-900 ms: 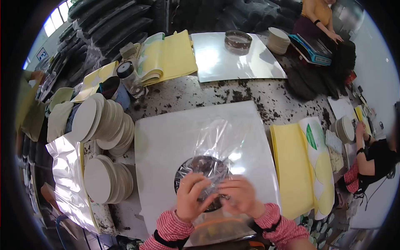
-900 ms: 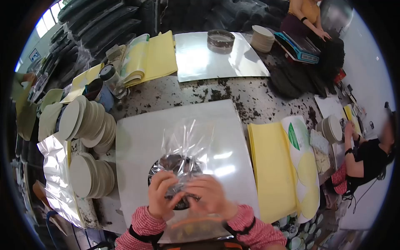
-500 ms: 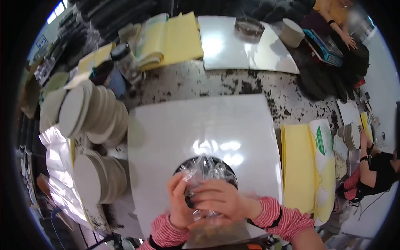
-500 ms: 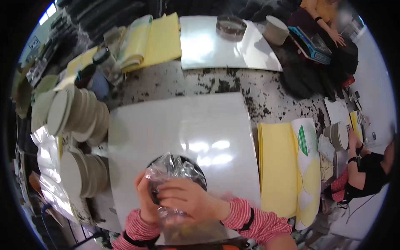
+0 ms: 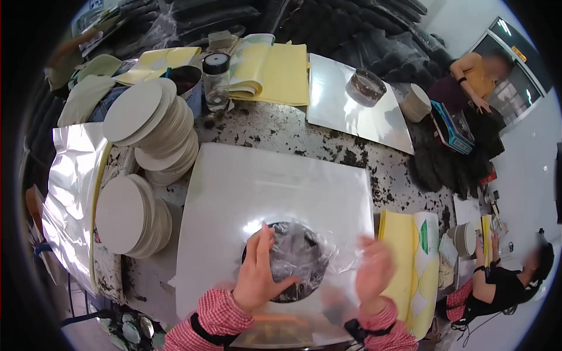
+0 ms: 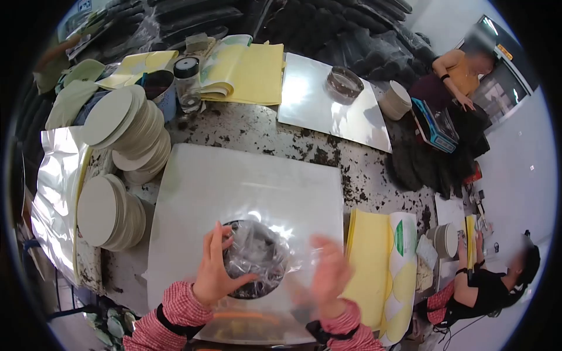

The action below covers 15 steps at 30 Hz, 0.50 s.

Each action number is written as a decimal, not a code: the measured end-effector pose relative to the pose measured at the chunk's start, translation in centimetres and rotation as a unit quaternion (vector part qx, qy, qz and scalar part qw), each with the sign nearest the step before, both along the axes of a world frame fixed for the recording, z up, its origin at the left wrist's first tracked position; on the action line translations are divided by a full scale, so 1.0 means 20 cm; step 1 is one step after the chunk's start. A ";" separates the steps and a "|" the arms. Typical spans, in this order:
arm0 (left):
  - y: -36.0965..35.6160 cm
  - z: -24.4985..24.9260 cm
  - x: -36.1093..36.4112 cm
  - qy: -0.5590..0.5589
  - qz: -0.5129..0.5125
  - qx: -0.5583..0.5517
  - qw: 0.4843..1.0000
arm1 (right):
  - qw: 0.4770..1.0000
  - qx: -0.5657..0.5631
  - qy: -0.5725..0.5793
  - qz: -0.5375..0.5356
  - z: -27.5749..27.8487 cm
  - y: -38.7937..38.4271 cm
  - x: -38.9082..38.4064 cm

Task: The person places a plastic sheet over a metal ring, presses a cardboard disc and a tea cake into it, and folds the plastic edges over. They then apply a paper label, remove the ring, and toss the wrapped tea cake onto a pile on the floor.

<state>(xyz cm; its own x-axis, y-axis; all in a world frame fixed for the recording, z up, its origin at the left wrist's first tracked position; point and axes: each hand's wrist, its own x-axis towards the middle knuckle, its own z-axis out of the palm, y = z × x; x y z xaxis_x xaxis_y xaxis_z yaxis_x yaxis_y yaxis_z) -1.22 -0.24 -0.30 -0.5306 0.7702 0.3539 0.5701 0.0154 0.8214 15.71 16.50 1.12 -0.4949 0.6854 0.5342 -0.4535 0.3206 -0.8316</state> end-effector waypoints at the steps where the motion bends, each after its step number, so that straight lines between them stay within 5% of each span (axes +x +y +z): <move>1: 0.00 -0.03 0.02 -0.020 0.012 0.026 0.999 | 0.997 -0.013 0.057 -0.052 0.10 0.14 0.02; 3: -0.02 -0.04 0.02 0.029 0.022 0.017 0.999 | 0.986 -0.013 0.130 -0.106 0.17 0.23 0.02; 7: 0.02 0.01 0.00 0.266 -0.136 -0.041 0.953 | 0.966 0.084 -0.240 0.042 0.00 0.05 -0.07; 8: 0.05 0.03 -0.01 0.270 -0.142 -0.045 0.951 | 0.968 0.078 -0.235 0.037 0.01 0.08 -0.12; 10: 0.06 0.05 0.02 0.271 -0.137 -0.167 0.938 | 0.901 -0.079 -0.423 0.058 0.06 0.17 -0.21; 12: 0.06 0.05 0.02 0.277 -0.121 -0.175 0.937 | 0.977 -0.077 -0.195 -0.037 -0.08 0.36 -0.19; 14: 0.03 0.00 0.02 0.262 -0.164 -0.168 0.936 | 0.978 -0.170 -0.119 0.015 -0.29 0.42 -0.12; 15: 0.04 0.00 0.02 0.266 -0.160 -0.158 0.938 | 0.926 -0.359 -0.017 0.115 -0.33 0.37 -0.12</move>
